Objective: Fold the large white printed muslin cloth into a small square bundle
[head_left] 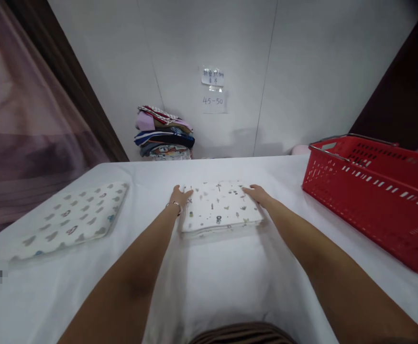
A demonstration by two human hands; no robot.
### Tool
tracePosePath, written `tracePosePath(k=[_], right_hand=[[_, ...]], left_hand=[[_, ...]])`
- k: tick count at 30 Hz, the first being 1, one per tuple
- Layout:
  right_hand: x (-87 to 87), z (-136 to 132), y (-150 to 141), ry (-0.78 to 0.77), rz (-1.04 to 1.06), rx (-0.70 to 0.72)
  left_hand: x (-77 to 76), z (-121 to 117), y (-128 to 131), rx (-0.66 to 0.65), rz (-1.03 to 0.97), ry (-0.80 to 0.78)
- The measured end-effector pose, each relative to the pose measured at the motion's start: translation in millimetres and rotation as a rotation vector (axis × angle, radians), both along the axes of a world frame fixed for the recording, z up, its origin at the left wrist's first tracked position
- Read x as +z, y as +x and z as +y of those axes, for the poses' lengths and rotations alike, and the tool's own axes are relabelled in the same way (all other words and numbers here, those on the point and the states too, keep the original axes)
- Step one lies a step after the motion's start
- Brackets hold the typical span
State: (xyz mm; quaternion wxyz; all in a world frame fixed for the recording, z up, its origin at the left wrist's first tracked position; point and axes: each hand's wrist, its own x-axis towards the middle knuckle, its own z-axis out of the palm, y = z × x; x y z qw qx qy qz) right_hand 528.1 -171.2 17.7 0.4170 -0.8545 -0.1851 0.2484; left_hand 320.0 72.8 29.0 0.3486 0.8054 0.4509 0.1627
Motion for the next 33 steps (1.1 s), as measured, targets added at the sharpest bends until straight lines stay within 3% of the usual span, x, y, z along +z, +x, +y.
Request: tracePosePath(k=[4, 7, 9, 12, 16, 20, 25, 33], right_hand=[[3.6, -8.9, -5.0, -0.024, 0.020, -0.016], [3.0, -30.2, -15.6, -0.023, 0.015, 0.008], [-1.0, -47.2, -24.5, -0.019, -0.025, 0.025], [-10.5, -72.3, -38.7, 0.043, -0.185, 0.046], [-16.7, -97.5, -56.9, 0.204, -0.477, 0.123], [-8.2, -104.6, -71.3, 0.193, -0.692, 0.297], [0.8, -91.7, -81.8, 0.100, -0.879, 0.526], [-8.9, -81.5, -77.5, 0.089, -0.837, 0.485]], left_hand=[[-5.6, -11.0, 1.1, -0.100, 0.068, 0.024], [-12.0, -29.3, -20.2, -0.198, 0.063, 0.093], [-15.6, -42.9, -39.6, -0.267, 0.044, 0.227], [-17.9, -64.6, -65.9, -0.422, -0.028, 0.484], [-16.7, -90.1, -81.6, -0.605, -0.070, 0.606], [-15.1, -99.9, -77.0, -0.686, -0.077, 0.623], [-12.4, -99.8, -69.3, -0.703, -0.044, 0.610], [-6.3, -100.0, -65.7, -0.626, -0.017, 0.397]])
